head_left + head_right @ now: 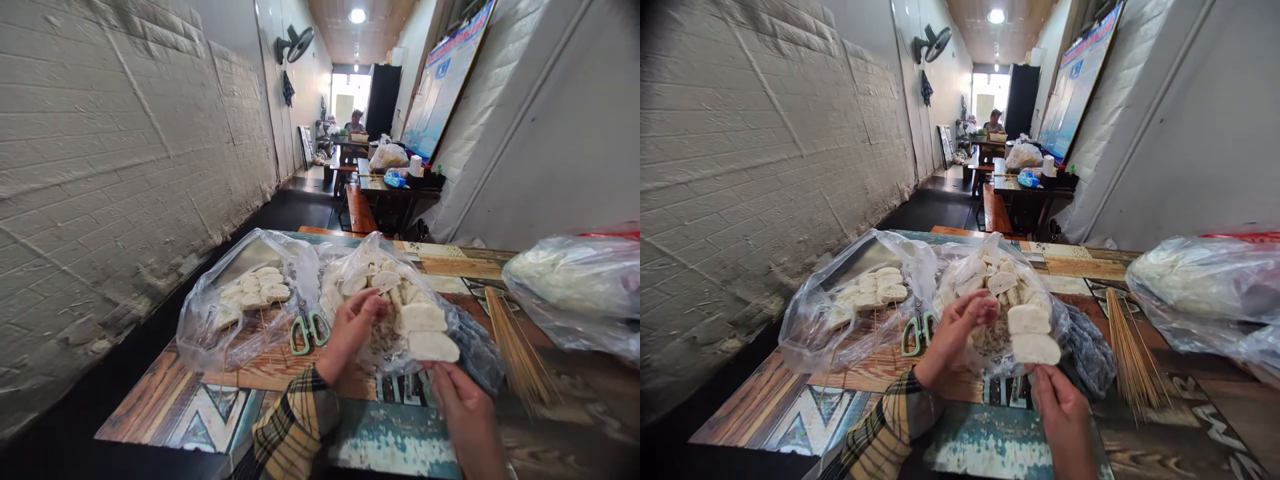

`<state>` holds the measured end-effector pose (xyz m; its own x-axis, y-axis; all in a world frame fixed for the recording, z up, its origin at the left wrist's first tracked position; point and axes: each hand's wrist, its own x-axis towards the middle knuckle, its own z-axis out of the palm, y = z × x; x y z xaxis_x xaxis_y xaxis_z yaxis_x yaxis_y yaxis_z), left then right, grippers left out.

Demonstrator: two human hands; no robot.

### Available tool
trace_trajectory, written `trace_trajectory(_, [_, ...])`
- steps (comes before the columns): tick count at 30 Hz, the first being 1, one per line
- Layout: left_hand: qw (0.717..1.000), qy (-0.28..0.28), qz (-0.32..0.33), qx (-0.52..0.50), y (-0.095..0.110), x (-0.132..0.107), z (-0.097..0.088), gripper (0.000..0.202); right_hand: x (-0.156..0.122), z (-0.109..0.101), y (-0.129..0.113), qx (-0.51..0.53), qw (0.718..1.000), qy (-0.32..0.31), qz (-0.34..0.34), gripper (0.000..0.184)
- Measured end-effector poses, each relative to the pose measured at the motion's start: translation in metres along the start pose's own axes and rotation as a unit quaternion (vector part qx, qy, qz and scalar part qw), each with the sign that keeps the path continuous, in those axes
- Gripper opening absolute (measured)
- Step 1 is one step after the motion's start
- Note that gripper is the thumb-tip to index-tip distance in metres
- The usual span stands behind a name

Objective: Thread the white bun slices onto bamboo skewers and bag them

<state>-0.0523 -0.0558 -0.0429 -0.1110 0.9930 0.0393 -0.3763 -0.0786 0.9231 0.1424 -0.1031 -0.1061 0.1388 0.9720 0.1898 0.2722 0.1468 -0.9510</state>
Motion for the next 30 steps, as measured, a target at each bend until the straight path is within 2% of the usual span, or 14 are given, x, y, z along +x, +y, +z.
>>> trace_trajectory(3, [0.998,0.052,0.038,0.015,0.004,0.009,-0.010,0.044,0.005,-0.004,0.003,0.125,0.988,0.030,0.088,0.039])
trace_trajectory(7, [0.988,0.075,0.084,0.103,0.003,0.017,-0.019,0.036,0.011,-0.005,0.004,0.180,0.977,0.064,0.093,0.035])
trace_trajectory(10, [0.955,0.069,0.126,0.260,0.003,0.020,-0.025,0.028,0.014,-0.003,0.005,0.184,0.977,0.053,0.092,0.038])
trace_trajectory(12, [0.901,0.042,0.162,0.401,0.006,0.019,-0.027,0.020,0.015,-0.002,0.005,0.181,0.978,0.048,0.090,0.041])
trace_trajectory(16, [0.761,-0.024,0.188,0.621,0.009,0.013,-0.024,0.012,0.016,-0.001,0.000,0.168,0.982,0.033,0.081,0.041])
trace_trajectory(19, [0.664,-0.030,0.180,0.725,0.006,0.007,-0.016,0.023,0.016,-0.001,-0.006,0.155,0.985,0.031,0.075,0.041])
trace_trajectory(21, [0.615,-0.034,0.168,0.770,0.002,0.005,-0.012,0.030,0.015,-0.001,-0.009,0.153,0.985,0.030,0.072,0.041])
trace_trajectory(23, [0.587,-0.038,0.153,0.794,0.000,0.005,-0.009,0.030,0.015,0.000,-0.011,0.155,0.985,0.029,0.071,0.041])
trace_trajectory(25, [0.580,-0.040,0.143,0.801,-0.001,0.005,-0.009,0.024,0.015,0.000,-0.011,0.157,0.985,0.025,0.073,0.042])
trace_trajectory(27, [0.600,-0.034,0.143,0.787,0.000,0.006,-0.010,0.017,0.014,-0.001,-0.011,0.156,0.985,0.024,0.072,0.041])
trace_trajectory(28, [0.621,-0.026,0.146,0.770,0.001,0.007,-0.011,0.014,0.014,-0.001,-0.011,0.155,0.985,0.025,0.071,0.041])
trace_trajectory(30, [0.687,-0.006,0.151,0.711,0.002,0.010,-0.013,0.010,0.014,-0.001,-0.010,0.152,0.986,0.025,0.070,0.041])
